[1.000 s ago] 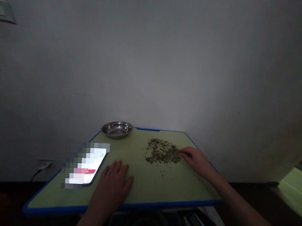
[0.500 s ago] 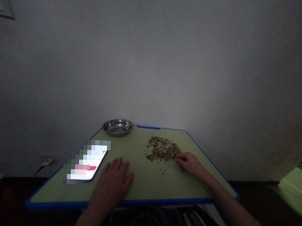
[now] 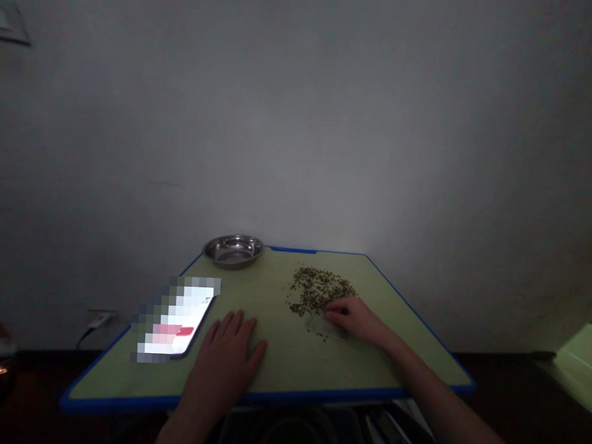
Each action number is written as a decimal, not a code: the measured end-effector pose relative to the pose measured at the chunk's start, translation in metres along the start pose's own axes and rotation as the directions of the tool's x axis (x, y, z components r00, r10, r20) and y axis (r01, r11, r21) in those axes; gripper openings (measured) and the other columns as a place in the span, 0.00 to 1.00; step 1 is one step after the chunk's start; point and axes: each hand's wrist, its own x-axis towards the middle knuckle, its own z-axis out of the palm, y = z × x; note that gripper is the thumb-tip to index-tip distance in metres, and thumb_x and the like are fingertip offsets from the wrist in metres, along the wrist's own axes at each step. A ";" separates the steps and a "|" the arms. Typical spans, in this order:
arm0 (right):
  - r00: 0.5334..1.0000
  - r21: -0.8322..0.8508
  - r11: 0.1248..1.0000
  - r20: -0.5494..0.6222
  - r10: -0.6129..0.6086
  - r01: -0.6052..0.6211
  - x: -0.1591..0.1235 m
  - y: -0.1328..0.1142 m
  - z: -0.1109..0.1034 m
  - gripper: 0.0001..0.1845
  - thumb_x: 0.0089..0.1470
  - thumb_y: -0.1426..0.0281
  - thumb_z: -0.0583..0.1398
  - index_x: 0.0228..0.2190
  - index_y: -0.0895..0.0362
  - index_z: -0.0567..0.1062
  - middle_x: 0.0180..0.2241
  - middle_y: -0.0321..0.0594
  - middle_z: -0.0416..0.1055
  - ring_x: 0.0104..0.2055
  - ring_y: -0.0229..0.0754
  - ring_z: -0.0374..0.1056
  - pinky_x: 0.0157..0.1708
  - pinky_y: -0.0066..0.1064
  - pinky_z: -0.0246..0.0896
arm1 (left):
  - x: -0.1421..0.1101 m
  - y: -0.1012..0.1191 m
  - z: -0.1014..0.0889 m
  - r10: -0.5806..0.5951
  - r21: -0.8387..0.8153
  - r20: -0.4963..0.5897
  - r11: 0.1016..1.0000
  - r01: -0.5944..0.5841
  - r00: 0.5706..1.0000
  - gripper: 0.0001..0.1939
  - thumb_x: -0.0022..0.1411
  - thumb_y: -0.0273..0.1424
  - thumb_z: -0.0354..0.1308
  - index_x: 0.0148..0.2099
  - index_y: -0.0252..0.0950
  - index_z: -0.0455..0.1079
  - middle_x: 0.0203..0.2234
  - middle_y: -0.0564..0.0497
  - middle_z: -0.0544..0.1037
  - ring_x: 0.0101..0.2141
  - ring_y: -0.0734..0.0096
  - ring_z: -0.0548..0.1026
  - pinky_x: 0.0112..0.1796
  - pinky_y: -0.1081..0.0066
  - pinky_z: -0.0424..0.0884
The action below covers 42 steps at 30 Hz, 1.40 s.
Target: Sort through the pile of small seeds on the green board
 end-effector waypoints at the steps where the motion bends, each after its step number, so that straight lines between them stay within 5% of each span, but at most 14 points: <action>1: 1.000 0.004 1.000 0.016 -0.012 0.012 -0.001 -0.002 0.001 0.13 0.53 0.69 0.56 0.29 0.58 0.80 0.25 0.37 0.75 0.26 0.38 0.64 0.27 0.26 0.53 | 0.000 0.000 0.000 0.003 -0.004 -0.011 1.000 -0.003 1.000 0.27 0.63 0.41 0.43 0.59 0.33 0.64 0.61 0.38 0.63 0.62 0.53 0.58 0.61 0.52 0.51; 13: 0.989 0.081 0.992 0.105 -0.102 0.094 -0.031 -0.037 0.014 0.12 0.54 0.68 0.57 0.30 0.57 0.81 0.25 0.36 0.75 0.27 0.37 0.65 0.26 0.25 0.53 | 0.000 -0.001 0.005 0.005 -0.009 -0.047 1.000 -0.005 0.999 0.26 0.64 0.41 0.44 0.59 0.33 0.64 0.61 0.37 0.63 0.62 0.52 0.59 0.60 0.51 0.52; 34: 0.985 0.203 0.977 0.142 -0.100 0.070 -0.049 -0.056 0.021 0.10 0.52 0.70 0.59 0.31 0.57 0.82 0.28 0.37 0.78 0.30 0.40 0.69 0.29 0.28 0.58 | -0.001 -0.003 0.006 0.013 -0.019 -0.072 1.000 -0.014 0.997 0.25 0.63 0.40 0.46 0.57 0.33 0.65 0.60 0.37 0.64 0.61 0.52 0.60 0.60 0.51 0.53; 38: 0.995 0.289 0.956 0.069 -0.069 0.046 -0.053 -0.054 0.022 0.11 0.53 0.67 0.59 0.33 0.57 0.81 0.31 0.39 0.78 0.33 0.41 0.70 0.32 0.29 0.60 | -0.002 -0.002 0.005 0.008 -0.006 -0.044 1.000 -0.008 0.999 0.26 0.63 0.40 0.46 0.58 0.33 0.65 0.61 0.37 0.63 0.62 0.51 0.59 0.60 0.51 0.53; 42: 0.989 0.375 0.927 -0.130 0.074 -0.020 -0.058 -0.040 0.027 0.13 0.53 0.63 0.58 0.30 0.59 0.78 0.27 0.40 0.75 0.30 0.41 0.67 0.29 0.29 0.60 | -0.002 -0.002 0.004 0.021 -0.011 -0.050 1.000 -0.022 0.999 0.25 0.63 0.40 0.46 0.58 0.33 0.65 0.61 0.37 0.64 0.62 0.51 0.59 0.60 0.50 0.53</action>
